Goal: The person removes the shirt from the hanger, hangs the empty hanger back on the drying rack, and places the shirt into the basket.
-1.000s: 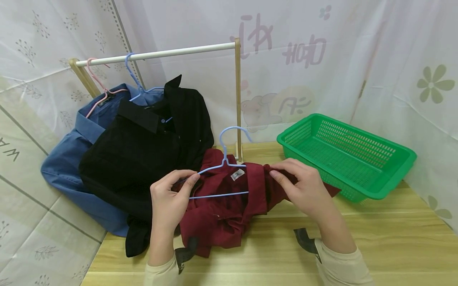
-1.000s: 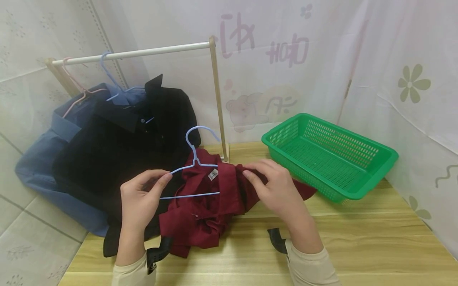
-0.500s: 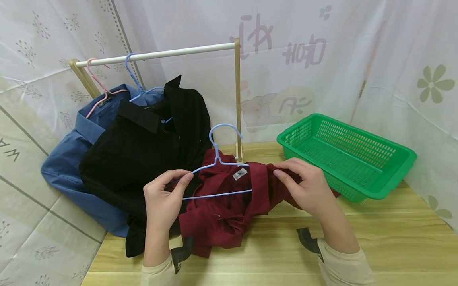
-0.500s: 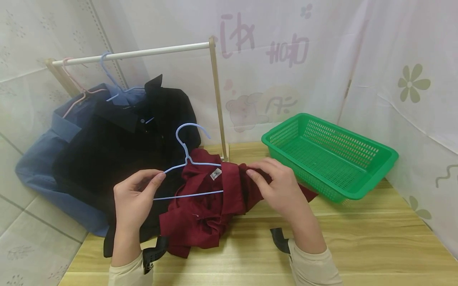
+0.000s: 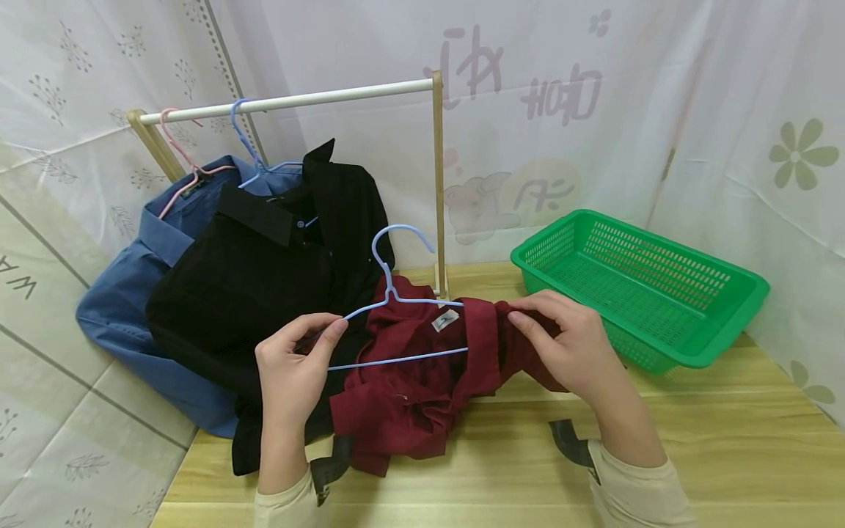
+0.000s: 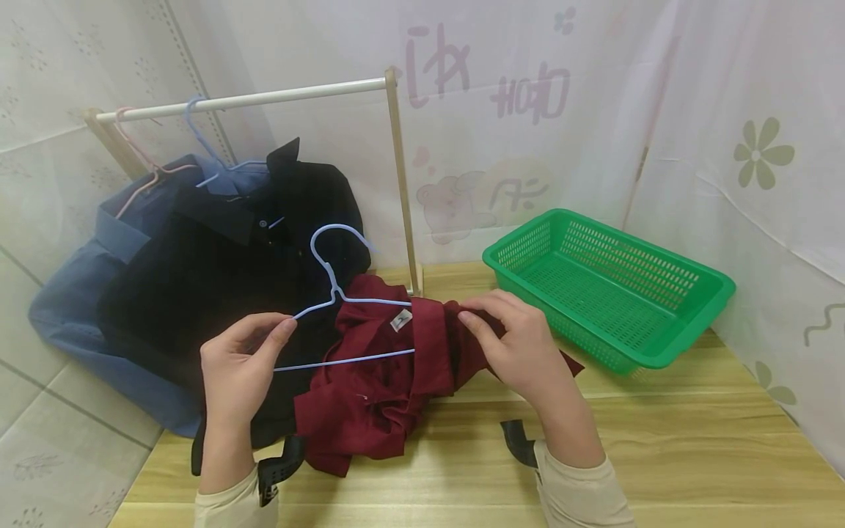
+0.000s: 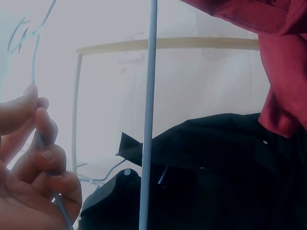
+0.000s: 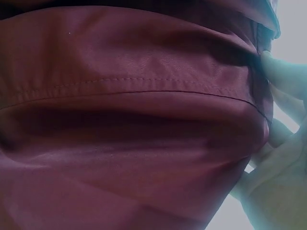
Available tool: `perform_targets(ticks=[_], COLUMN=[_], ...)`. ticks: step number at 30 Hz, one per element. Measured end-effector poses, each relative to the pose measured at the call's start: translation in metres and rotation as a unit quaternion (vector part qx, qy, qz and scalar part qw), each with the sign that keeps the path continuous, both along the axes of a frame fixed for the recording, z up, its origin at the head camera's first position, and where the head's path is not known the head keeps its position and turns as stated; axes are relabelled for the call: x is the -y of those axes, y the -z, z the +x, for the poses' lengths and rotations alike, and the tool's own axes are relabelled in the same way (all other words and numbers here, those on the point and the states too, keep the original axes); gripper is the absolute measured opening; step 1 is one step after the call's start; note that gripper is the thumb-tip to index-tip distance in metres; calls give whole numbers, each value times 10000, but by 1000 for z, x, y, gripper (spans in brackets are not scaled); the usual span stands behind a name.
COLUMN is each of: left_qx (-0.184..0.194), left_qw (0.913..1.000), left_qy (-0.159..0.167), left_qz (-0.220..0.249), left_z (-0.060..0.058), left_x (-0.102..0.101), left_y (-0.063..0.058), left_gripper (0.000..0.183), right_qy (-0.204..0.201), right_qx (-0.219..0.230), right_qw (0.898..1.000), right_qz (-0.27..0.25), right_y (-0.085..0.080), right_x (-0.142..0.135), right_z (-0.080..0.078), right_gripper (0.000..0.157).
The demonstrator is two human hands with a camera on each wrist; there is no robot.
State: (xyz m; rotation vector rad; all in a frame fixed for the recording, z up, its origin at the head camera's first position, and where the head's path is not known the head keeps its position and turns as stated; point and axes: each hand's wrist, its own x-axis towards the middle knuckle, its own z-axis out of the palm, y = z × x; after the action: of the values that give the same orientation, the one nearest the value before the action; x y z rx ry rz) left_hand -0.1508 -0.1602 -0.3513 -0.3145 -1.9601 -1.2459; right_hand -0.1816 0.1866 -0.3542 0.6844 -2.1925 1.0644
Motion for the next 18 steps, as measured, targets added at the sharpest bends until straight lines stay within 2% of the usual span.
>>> perform_targets(ticks=[18], left_qx=[1], left_qw=[9999], left_qy=[-115], left_qz=[81], left_z=[3], left_x=[6], left_y=[-2], left_gripper=[6], right_qy=[198], right_qx=[-98], right_qw=[9998], right_qz=[22], right_y=[1], right_x=[-4], right_z=[-1], right_gripper=[22])
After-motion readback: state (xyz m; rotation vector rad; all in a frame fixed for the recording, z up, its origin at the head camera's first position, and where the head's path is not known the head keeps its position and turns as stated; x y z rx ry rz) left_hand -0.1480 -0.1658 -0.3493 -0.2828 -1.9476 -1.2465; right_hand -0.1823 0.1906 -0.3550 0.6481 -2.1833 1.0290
